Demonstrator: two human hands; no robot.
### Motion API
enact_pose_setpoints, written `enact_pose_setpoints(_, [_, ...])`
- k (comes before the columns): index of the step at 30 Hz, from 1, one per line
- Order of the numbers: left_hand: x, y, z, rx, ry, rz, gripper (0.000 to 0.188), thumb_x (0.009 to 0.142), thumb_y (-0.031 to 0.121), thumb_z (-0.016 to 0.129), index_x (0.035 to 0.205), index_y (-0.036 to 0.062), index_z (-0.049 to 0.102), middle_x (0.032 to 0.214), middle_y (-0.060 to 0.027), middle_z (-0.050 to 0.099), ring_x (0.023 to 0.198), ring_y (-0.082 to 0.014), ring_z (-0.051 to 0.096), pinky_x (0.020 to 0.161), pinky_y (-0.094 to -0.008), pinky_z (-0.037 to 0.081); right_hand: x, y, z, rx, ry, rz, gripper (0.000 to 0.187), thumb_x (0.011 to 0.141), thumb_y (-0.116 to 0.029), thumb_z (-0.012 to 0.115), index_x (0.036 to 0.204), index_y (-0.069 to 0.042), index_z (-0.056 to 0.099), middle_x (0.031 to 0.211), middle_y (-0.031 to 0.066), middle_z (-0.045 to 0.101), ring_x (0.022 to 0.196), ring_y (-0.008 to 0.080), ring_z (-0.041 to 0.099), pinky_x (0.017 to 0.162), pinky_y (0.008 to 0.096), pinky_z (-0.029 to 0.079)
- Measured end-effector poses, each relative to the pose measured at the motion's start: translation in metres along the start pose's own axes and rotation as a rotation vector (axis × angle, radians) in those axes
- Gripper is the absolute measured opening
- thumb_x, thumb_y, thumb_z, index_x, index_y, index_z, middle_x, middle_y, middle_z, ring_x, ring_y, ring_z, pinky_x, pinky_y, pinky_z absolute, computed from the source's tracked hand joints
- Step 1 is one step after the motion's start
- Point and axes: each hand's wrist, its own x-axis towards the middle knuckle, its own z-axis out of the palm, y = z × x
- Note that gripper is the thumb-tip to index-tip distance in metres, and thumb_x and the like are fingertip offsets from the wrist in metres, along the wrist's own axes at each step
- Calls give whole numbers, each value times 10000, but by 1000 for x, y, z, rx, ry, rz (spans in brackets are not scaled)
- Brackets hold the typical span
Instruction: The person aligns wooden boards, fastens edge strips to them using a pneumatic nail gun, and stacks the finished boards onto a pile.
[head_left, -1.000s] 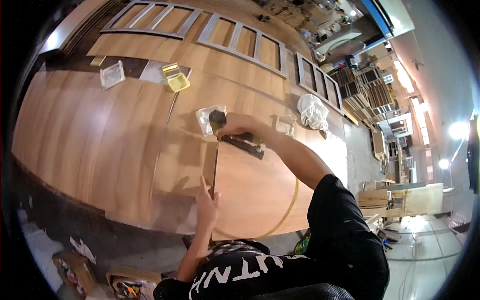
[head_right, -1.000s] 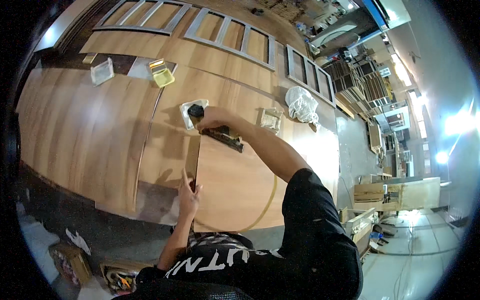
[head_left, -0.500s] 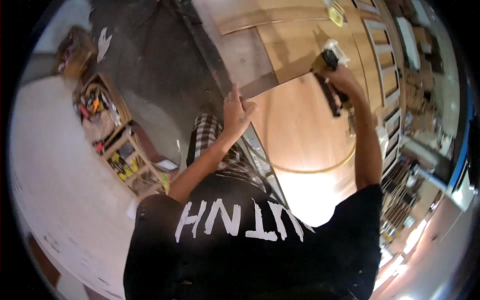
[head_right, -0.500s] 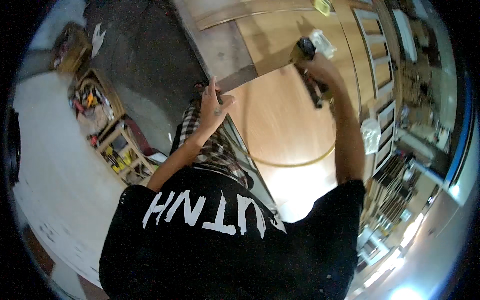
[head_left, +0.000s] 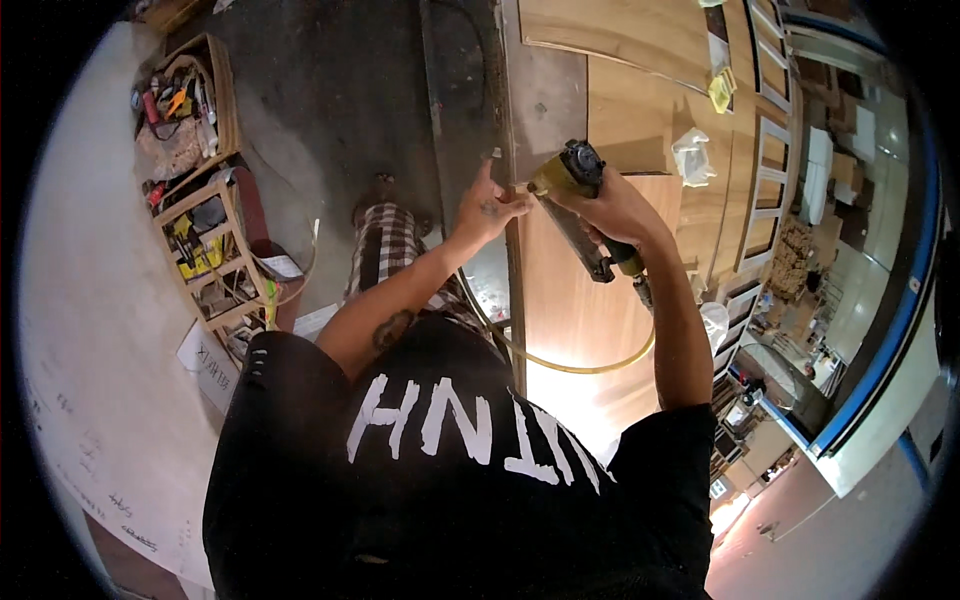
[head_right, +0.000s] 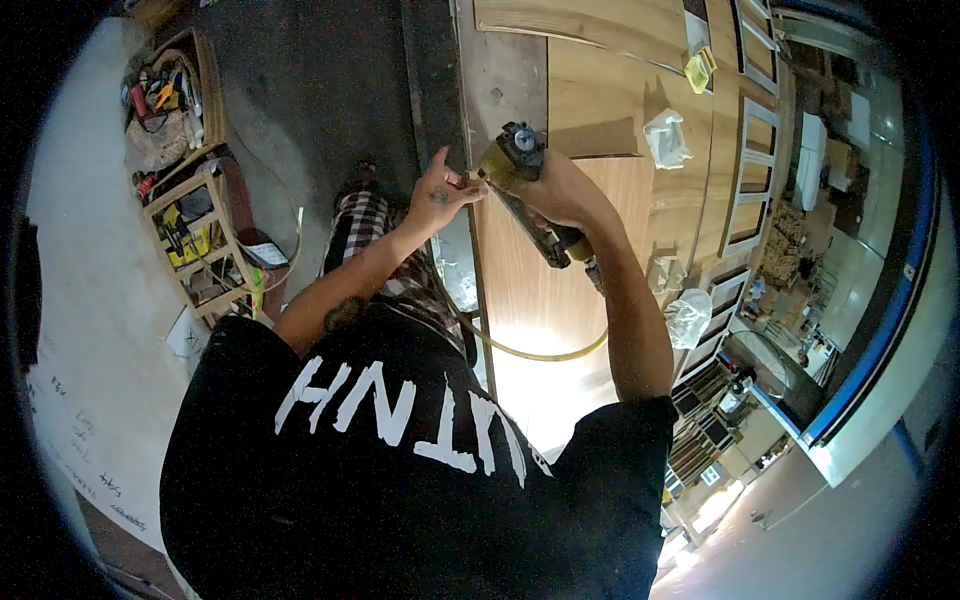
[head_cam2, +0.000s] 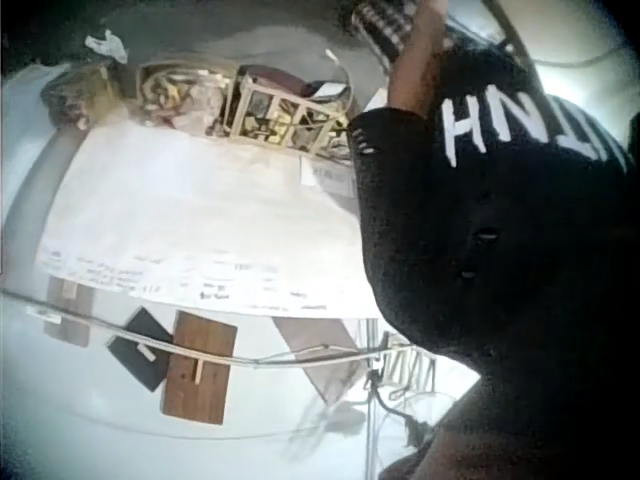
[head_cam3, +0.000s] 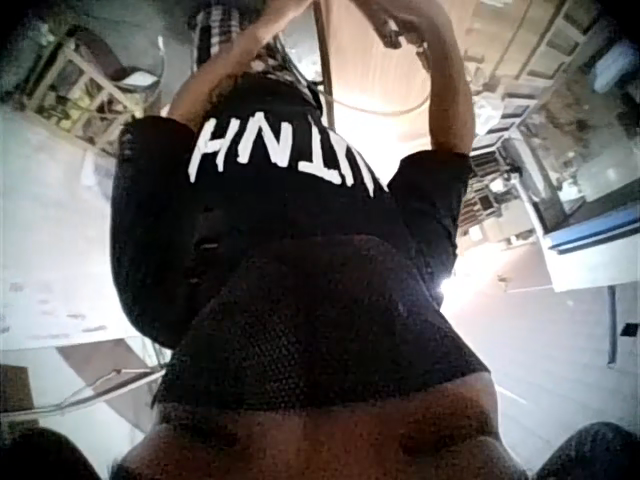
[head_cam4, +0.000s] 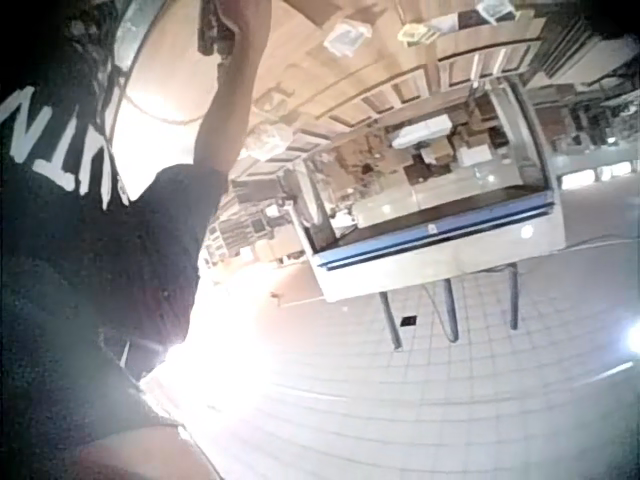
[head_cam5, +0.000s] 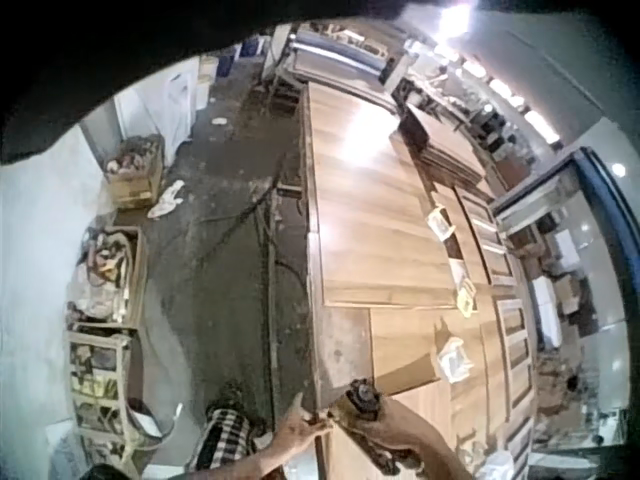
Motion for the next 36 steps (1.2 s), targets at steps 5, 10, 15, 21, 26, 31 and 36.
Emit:
enact_pose_setpoints(5, [7, -21, 7, -38, -50, -18, 1083, 729, 309, 834, 1453, -93, 136, 852, -146, 639, 785, -216, 638, 703, -315, 515, 13, 2, 1, 34, -38, -8, 315, 862, -300, 677, 963, -8, 613, 547, 42, 543, 448, 136, 529, 438, 306, 415])
enact_pose_setpoints(10, [4, 2, -1, 16, -86, -32, 1133, 682, 286, 866, 1454, -93, 128, 846, -134, 637, 779, -205, 636, 698, -316, 513, 20, 7, 6, 18, -65, -6, 298, 879, -308, 664, 933, -18, 618, 540, 43, 555, 434, 132, 540, 424, 300, 409])
enact_pose_setpoints(15, [3, 5, -1, 29, -54, -56, 1140, 679, 295, 867, 1460, -84, 127, 835, -109, 640, 772, -199, 632, 715, -321, 507, 23, 11, 9, 8, -65, -47, 295, 882, -306, 659, 927, -17, 619, 543, 44, 559, 440, 135, 546, 427, 302, 407])
enact_pose_setpoints(21, [2, 4, 1, -18, -70, -36, 1102, 706, 276, 851, 1477, -37, 130, 828, -110, 634, 788, -196, 630, 742, -322, 507, 19, 1, 8, -31, -52, -13, 289, 875, -300, 661, 951, -24, 625, 558, 46, 569, 456, 142, 553, 455, 314, 431])
enact_pose_setpoints(26, [2, 19, -7, -22, -115, -134, 969, 770, 129, 789, 1472, -11, 137, 813, -91, 609, 785, -186, 622, 741, -306, 522, 17, -11, 15, -58, -5, -18, 282, 845, -289, 665, 973, -39, 647, 645, 81, 625, 507, 167, 590, 488, 321, 469])
enact_pose_setpoints(31, [-2, 31, -10, -208, -106, -80, 964, 725, 81, 816, 1441, -64, 187, 853, -87, 594, 772, -159, 596, 752, -277, 514, 31, -5, 22, -156, -24, 1, 279, 823, -297, 662, 914, -35, 639, 576, 50, 574, 490, 161, 563, 474, 323, 447])
enact_pose_setpoints(36, [5, 11, -7, -242, -136, -68, 821, 746, 31, 759, 1388, -68, 258, 843, -96, 621, 774, -210, 636, 758, -300, 523, 12, 5, 31, -138, 88, -14, 337, 812, -327, 663, 961, -26, 637, 643, 115, 614, 531, 205, 585, 511, 339, 462])
